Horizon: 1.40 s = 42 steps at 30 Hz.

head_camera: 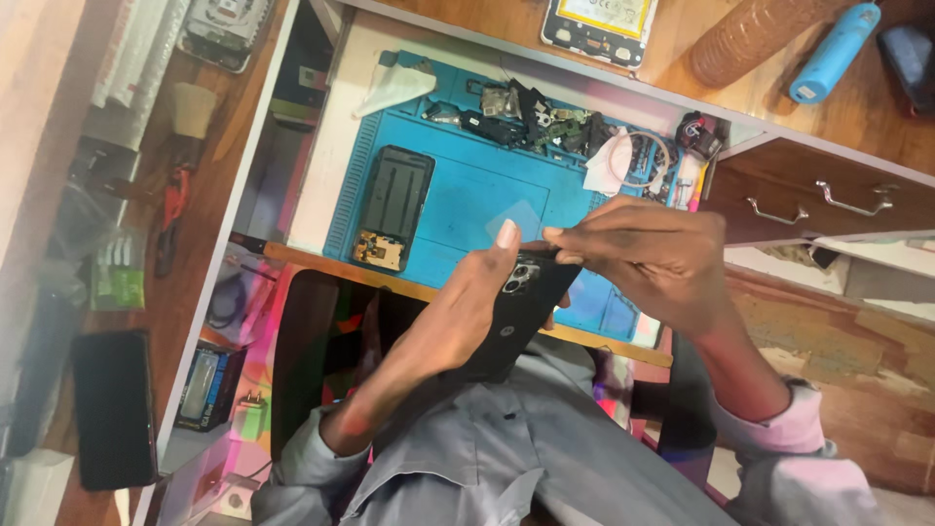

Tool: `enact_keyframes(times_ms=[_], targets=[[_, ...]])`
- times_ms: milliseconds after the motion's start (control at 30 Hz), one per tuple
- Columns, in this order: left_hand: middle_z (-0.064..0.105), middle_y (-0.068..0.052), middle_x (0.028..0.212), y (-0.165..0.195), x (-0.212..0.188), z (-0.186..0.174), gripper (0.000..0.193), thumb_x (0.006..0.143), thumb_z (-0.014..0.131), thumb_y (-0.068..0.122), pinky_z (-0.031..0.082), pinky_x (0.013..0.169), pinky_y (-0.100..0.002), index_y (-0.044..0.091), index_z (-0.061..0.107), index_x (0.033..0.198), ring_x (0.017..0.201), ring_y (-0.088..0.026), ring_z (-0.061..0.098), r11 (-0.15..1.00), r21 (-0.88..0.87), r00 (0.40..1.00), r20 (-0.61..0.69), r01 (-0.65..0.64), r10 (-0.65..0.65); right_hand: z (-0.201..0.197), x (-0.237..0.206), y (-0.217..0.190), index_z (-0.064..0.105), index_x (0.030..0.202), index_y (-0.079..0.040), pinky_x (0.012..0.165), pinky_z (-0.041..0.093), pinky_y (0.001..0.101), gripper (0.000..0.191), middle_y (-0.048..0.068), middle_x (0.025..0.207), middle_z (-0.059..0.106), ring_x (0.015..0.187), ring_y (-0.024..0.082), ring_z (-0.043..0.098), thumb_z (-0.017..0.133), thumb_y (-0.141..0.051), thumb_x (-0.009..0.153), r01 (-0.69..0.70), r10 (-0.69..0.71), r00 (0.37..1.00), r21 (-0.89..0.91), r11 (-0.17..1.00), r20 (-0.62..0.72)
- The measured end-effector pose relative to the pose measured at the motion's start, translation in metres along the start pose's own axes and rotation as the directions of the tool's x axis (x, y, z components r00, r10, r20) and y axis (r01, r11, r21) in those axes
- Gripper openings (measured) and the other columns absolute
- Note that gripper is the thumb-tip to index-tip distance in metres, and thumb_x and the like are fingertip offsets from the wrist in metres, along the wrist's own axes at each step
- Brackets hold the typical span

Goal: The person is repairing a smartphone by peeling a protective film from the back cover and then using a screwdriver to remove screws from the device's frame. The person handles the phone, a screwdriver, and a small plastic tool while working at a bench with other disassembled parts.

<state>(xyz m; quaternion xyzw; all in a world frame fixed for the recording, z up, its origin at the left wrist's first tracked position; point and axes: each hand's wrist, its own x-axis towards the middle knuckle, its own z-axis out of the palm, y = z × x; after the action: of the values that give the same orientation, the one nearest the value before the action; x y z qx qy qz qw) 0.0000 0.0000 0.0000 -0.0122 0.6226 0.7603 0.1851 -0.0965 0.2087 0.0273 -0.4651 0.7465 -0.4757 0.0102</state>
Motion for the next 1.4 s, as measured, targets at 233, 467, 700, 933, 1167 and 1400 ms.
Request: enact_keyframes(times_ms=[233,467,700,933,1167,1400], targets=[[0.071,-0.005,0.087,0.019,0.002,0.003,0.08,0.101,0.017,0.061,0.051,0.068,-0.029,0.003,0.07,0.117,0.077,-0.013,0.064,0.995,-0.086,0.998,-0.03,0.054,-0.056,-0.001,0.004,-0.029,0.075,0.12,-0.007,0.078,0.059,0.0308,0.034,0.009,0.099,0.074,0.088,0.02,0.072,0.079,0.002,0.087,0.023,-0.038,0.997,-0.226,0.974,-0.063],[0.071,-0.009,0.092,0.026,-0.009,0.0,0.077,0.111,0.019,0.055,0.052,0.079,-0.031,-0.004,0.067,0.126,0.084,-0.017,0.063,0.98,0.136,0.987,-0.043,-0.146,0.153,-0.002,0.009,-0.04,0.078,0.114,-0.002,0.072,0.059,0.0346,0.03,0.01,0.089,0.07,0.085,0.025,0.071,0.083,0.002,0.085,0.196,-0.22,0.976,-0.462,0.865,0.003],[0.07,-0.011,0.092,0.031,-0.015,0.006,0.069,0.11,0.025,0.049,0.053,0.077,-0.033,-0.005,0.063,0.131,0.082,-0.019,0.059,0.97,0.161,0.981,-0.023,-0.184,0.19,-0.007,0.014,-0.035,0.075,0.108,0.006,0.073,0.06,0.0322,0.022,0.014,0.094,0.073,0.086,0.027,0.073,0.081,0.004,0.087,0.275,-0.286,0.958,-0.327,0.904,0.016],[0.065,-0.009,0.079,0.027,-0.013,0.006,0.07,0.112,0.024,0.048,0.051,0.07,-0.033,-0.005,0.069,0.109,0.073,-0.018,0.058,0.971,0.185,0.989,0.021,-0.15,0.149,-0.018,0.012,-0.025,0.076,0.106,0.002,0.075,0.06,0.0291,0.019,0.009,0.096,0.077,0.088,0.022,0.075,0.078,0.0,0.088,0.071,-0.071,0.995,-0.004,0.997,0.07],[0.056,-0.011,0.072,0.026,-0.007,0.004,0.07,0.112,0.024,0.047,0.045,0.065,-0.036,-0.008,0.065,0.096,0.067,-0.02,0.049,0.944,0.321,0.994,-0.044,-0.08,0.099,-0.011,0.01,-0.026,0.075,0.11,0.002,0.076,0.062,0.0317,0.022,0.012,0.097,0.076,0.09,0.025,0.075,0.077,0.001,0.088,0.174,-0.169,0.984,-0.119,0.978,0.047],[0.064,-0.008,0.074,0.027,-0.01,0.007,0.07,0.109,0.027,0.051,0.051,0.07,-0.033,-0.005,0.067,0.099,0.07,-0.017,0.055,0.978,0.189,0.996,0.012,-0.091,0.09,-0.022,0.008,-0.011,0.079,0.108,-0.002,0.07,0.062,0.0292,0.023,0.007,0.09,0.077,0.082,0.019,0.076,0.077,0.003,0.085,-0.028,0.017,0.982,0.057,0.998,0.187]])
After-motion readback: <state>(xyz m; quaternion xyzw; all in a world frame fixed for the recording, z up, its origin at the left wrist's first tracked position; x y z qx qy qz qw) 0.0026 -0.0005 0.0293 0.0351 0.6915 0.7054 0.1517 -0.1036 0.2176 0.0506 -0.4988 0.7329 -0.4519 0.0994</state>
